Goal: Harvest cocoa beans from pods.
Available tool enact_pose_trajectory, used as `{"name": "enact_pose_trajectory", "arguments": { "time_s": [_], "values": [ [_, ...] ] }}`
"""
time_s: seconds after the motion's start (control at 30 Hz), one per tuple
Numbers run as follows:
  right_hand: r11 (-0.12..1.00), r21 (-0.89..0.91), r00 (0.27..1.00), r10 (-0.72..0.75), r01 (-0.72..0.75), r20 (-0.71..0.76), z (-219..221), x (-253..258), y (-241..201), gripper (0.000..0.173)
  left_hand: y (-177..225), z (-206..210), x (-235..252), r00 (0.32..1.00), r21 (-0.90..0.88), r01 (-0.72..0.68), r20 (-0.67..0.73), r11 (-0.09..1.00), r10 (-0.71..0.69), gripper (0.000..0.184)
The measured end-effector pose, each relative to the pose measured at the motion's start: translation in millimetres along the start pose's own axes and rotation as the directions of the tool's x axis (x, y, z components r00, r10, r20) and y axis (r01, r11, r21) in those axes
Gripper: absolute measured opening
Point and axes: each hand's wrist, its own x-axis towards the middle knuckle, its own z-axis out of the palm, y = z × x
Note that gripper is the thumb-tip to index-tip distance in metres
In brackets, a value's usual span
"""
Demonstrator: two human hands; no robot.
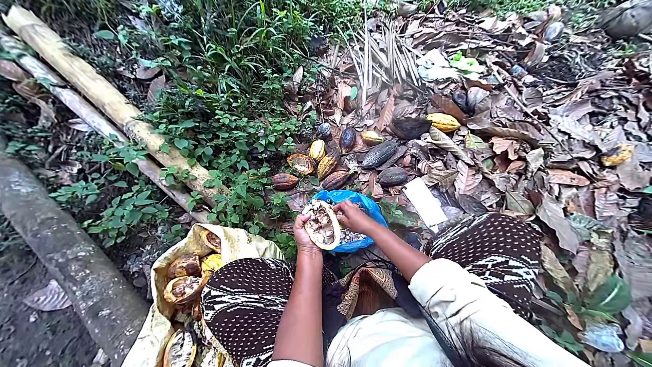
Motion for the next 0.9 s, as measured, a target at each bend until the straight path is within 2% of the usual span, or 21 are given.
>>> {"name": "enact_pose_trajectory", "arguments": {
  "time_s": [0.1,0.23,0.33,0.4,0.47,0.53,0.57,0.63,0.73,0.87,0.9],
  "values": [
    [0.999,-0.051,0.999,0.004,-0.002,0.050,6,4,10,0.037,-4,-1,1,1.000,0.049,0.013,0.001,0.999,-0.013,0.032],
    [0.994,-0.079,0.997,0.071,-0.074,-0.044,22,6,20,0.031,-8,-3,2,1.000,0.080,-0.002,0.007,0.997,0.001,0.034],
    [0.967,-0.212,0.989,0.133,-0.144,-0.064,18,2,12,0.033,-9,-11,9,0.999,0.076,-0.046,0.004,0.996,0.046,0.035],
    [0.959,-0.240,0.988,0.137,-0.151,-0.076,10,0,8,0.028,-9,-15,12,0.998,0.057,-0.056,0.010,0.997,0.056,0.035],
    [0.976,-0.209,0.994,0.048,-0.068,-0.101,4,0,4,0.034,-9,-18,14,0.998,0.046,-0.061,-0.001,0.997,0.061,0.034],
    [0.975,-0.180,0.986,-0.145,0.128,-0.086,7,1,0,0.041,-9,-20,16,0.998,0.039,-0.059,-0.012,0.997,0.059,0.035],
    [0.962,-0.174,0.973,-0.225,0.212,-0.055,10,2,-2,0.040,-10,-21,16,0.998,0.032,-0.059,-0.006,0.998,0.059,0.035],
    [0.954,-0.138,0.962,-0.272,0.266,-0.029,17,3,-7,0.037,-11,-20,16,0.998,0.010,-0.065,0.004,0.998,0.065,0.035],
    [0.973,-0.081,0.976,-0.218,0.216,-0.022,19,3,-10,0.039,-10,-15,12,0.999,0.049,-0.052,-0.003,0.997,0.052,0.034],
    [0.990,-0.095,0.994,-0.103,0.106,0.042,18,4,-9,0.058,-13,-7,8,0.999,0.126,-0.051,-0.011,0.991,0.052,0.035],
    [0.993,-0.092,0.996,-0.073,0.078,0.052,18,5,-8,0.058,-14,-6,7,0.999,0.137,-0.051,-0.003,0.989,0.052,0.036]
  ]
}}
